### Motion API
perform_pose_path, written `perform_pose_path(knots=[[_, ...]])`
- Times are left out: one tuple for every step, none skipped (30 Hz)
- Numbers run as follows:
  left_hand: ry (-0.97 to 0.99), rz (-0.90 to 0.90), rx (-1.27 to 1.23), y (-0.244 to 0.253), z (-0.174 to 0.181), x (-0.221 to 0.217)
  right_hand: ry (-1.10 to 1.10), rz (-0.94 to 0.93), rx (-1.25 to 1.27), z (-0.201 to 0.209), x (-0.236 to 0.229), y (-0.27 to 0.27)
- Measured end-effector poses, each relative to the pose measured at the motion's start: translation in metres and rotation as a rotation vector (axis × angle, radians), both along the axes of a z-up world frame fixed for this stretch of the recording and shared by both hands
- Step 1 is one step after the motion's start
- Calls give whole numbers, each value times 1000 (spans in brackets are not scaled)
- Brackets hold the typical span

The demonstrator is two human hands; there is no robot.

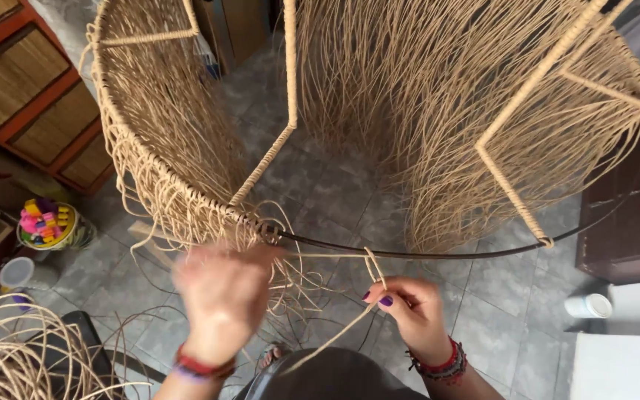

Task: Weaving straw strands onto a metal frame to create a decorative structure

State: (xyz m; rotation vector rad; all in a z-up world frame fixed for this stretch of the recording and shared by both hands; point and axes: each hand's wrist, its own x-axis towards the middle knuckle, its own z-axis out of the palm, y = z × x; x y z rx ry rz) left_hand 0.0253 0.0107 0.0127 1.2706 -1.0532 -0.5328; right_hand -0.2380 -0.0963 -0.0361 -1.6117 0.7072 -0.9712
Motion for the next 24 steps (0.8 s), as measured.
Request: perform_pose_path(knots=[[-532, 274, -19, 5, 10, 3, 12, -4, -19, 3, 2, 1], [-1064, 550, -40, 10, 19, 5, 23, -8, -39, 7, 5, 2], [-1063, 544, -42, 4, 24, 1, 24, -14, -38, 10, 6, 4], [-1023, 247, -111, -1, 28, -4, 20, -16, -32, 12, 7, 6], [-969, -46, -175, -6, 31, -9, 17, -17, -27, 15, 9, 7], [-967, -50, -177, -18, 31, -17, 18, -21, -27, 13, 10, 7], [-1050, -149, -249, -28, 30, -27, 18, -52, -39, 11, 10, 8], [-1131, -251, -322, -38, 30, -37, 17, -83, -52, 9, 10, 9], [-1134, -248, -324, -45, 29, -39, 15, -82, -56, 12, 11, 9], [-1080, -215, -451, -52, 28, -41, 39, -123, -76, 15, 13, 10], [-1023, -181, -575, -59, 26, -44, 66, -163, -96, 17, 14, 10], [-1026, -176, -575, -63, 24, -45, 64, -159, -99, 14, 17, 11], [-965, -166, -600, -66, 20, -46, -77, -130, -38, 11, 19, 13], [-905, -156, -625, -69, 17, -48, -217, -101, 25, 8, 20, 14], [-908, -146, -620, -71, 23, -47, -216, -90, 26, 24, 32, 19], [-902, -100, -608, -74, 29, -46, -365, -15, 65, 40, 43, 22], [-890, -60, -595, -75, 34, -46, -511, 55, 110, 55, 52, 29], [-886, -56, -588, -75, 36, -48, -506, 59, 116, 55, 55, 29], [-851, -19, -556, -78, 38, -49, -526, 38, 98, 55, 59, 27], [-815, 17, -524, -81, 41, -49, -546, 17, 80, 56, 63, 25], [-821, 18, -530, -82, 41, -47, -552, 19, 73, 43, 65, 27], [-776, 81, -434, -83, 41, -45, -491, -23, 88, 30, 66, 28], [-721, 141, -329, -82, 40, -46, -421, -67, 109, 17, 64, 32], [-717, 142, -328, -85, 42, -47, -417, -67, 110, 20, 66, 30]])
